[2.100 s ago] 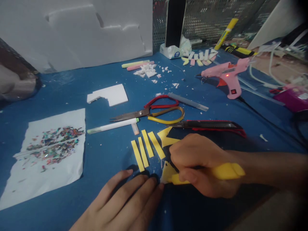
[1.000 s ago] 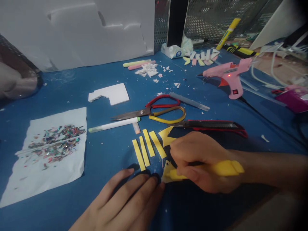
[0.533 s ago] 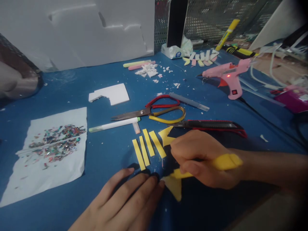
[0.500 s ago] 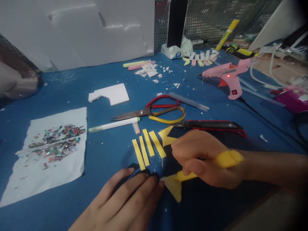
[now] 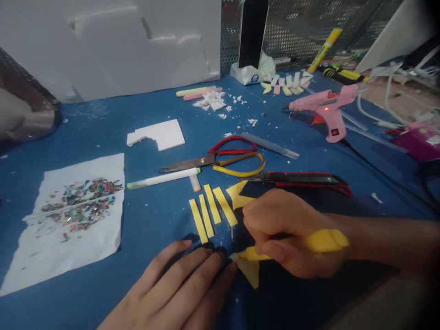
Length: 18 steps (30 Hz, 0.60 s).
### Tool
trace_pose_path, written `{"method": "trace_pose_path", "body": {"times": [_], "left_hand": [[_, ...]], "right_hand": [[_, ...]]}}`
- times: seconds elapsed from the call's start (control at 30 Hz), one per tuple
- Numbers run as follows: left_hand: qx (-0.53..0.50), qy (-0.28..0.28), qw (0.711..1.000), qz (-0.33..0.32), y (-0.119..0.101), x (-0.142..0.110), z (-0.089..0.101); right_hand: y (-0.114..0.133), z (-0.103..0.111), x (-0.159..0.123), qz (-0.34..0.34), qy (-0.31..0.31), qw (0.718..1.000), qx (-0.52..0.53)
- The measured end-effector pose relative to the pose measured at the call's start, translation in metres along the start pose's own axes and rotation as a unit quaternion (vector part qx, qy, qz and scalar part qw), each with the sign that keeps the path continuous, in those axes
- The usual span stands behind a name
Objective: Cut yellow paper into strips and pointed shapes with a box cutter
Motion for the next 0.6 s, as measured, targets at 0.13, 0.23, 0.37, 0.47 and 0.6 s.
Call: {"method": "trace_pose_path", "body": {"times": [0.13, 0.23, 0.37, 0.47, 0.6], "left_hand": [[0.002, -0.005, 1.000, -0.002, 0.0009, 0.0024, 0.0001], [0.006, -0.009, 1.000, -0.003, 0.0010, 0.0035, -0.0010], [0.009, -0.014, 1.000, 0.004, 0.0004, 0.0029, -0.0008], [0.015, -0.005, 1.000, 0.011, 0.0008, 0.0017, -0.0024], [0.030, -0.004, 0.999, 0.011, -0.0006, 0.0011, -0.0043]], "right_hand": [[0.0026, -0.0017, -0.0006, 0.019, -0.011, 1.000, -0.005], [0.0043, -0.0030, -0.0003, 0.038, -0.017, 0.999, -0.006], [0.0039, -0.0032, 0.0004, 0.039, -0.019, 0.999, -0.022], [0.0052, -0.0032, 0.0004, 0.038, -0.014, 0.999, -0.018], [0.0070, -0.0049, 0.0003, 0.039, 0.000, 0.999, -0.013]]}}
Point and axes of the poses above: each hand's wrist, its own x-axis towards the middle knuckle, its own z-axis out of the back of the hand, y = z × x, the point moved 7 cm from there along x, towards the middle knuckle, and after that the axes turned 7 degrees about -x, right-handed, at the moved point
